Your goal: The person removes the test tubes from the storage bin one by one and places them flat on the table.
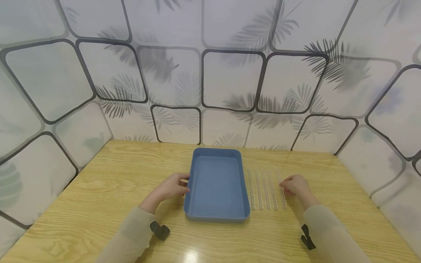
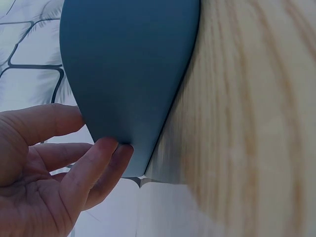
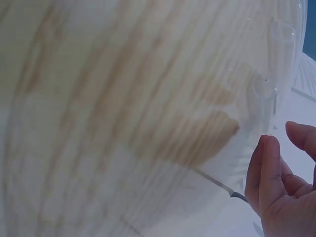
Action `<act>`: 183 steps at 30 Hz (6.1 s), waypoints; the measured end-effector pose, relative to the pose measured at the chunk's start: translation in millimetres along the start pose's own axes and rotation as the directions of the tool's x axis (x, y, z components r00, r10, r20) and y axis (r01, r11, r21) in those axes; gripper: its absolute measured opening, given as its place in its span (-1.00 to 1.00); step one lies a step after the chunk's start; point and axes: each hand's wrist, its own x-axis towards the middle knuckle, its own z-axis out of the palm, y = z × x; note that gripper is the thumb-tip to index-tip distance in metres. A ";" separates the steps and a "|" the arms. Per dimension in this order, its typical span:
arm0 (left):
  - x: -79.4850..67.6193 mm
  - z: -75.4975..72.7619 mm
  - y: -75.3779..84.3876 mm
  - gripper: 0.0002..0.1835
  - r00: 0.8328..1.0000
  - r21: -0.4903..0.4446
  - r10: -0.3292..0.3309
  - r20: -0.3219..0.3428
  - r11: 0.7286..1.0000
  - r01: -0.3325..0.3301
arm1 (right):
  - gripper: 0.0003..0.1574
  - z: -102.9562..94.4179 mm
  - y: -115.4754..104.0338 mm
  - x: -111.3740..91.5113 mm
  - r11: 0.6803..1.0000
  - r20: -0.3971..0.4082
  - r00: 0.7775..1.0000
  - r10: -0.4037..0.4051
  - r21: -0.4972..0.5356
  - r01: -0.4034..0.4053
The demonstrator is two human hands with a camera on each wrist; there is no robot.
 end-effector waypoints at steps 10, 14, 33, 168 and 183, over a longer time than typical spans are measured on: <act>0.8 -0.2 -1.8 -0.41 1.000 -0.002 -0.010 -0.002 1.000 0.010 | -0.47 0.6 -13.6 0.7 0.998 0.036 0.999 -0.030 0.057 0.028; 0.7 -0.3 -2.3 -0.41 1.000 -0.005 -0.012 -0.003 1.000 0.012 | -0.46 6.7 -25.3 1.9 0.999 0.048 0.998 -0.043 0.034 0.041; 2.1 0.6 -2.8 -0.41 1.000 -0.005 -0.003 0.002 1.000 0.003 | -0.50 59.7 -79.8 0.9 0.992 0.135 0.983 -0.122 0.029 0.120; 1.3 2.6 -3.9 -0.42 1.000 -0.008 0.009 0.022 1.000 -0.009 | -0.66 213.7 -137.3 -12.9 0.972 0.360 0.932 -0.028 0.227 -0.058; 1.7 1.7 -3.1 -0.44 1.000 0.002 0.003 0.016 1.000 -0.003 | -0.60 197.9 -132.9 -14.0 0.967 0.335 0.942 -0.019 0.247 -0.069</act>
